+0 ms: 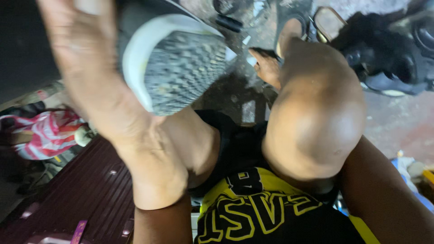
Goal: The person applies glue to the sole of a sneaker using a small bottle, then presses the sole to the upper to bond them. The person repeats the application and pressing steps while seated on the floor.
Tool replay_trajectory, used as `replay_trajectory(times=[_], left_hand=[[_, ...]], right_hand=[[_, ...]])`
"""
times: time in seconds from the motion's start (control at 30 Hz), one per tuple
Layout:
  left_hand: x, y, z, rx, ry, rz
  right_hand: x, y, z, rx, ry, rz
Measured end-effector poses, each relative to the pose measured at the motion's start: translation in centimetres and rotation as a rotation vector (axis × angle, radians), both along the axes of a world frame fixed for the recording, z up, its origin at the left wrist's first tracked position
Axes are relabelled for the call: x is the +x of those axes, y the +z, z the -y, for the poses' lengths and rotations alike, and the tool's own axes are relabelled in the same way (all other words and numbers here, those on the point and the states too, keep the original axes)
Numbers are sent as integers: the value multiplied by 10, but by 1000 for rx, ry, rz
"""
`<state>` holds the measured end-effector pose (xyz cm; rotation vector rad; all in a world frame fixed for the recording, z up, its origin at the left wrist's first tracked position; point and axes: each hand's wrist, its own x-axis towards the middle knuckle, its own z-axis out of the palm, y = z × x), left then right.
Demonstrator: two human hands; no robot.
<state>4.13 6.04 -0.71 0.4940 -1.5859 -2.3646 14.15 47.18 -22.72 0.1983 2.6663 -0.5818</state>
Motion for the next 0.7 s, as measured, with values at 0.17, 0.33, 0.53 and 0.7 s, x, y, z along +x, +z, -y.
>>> replay_trajectory(times=[0.17, 0.33, 0.53, 0.7], left_hand=[[-22, -2, 0, 166, -39, -27], [-26, 2, -7, 247, -119, -130], [-12, -1, -4, 247, -187, -228], [-3, 1, -6, 249, -189, -228]], right_hand=[[-4, -11, 7, 1, 11, 33], [5, -12, 16, 0, 37, 35], [21, -2, 21, -11, 72, 6], [44, 8, 14, -25, 95, -25]])
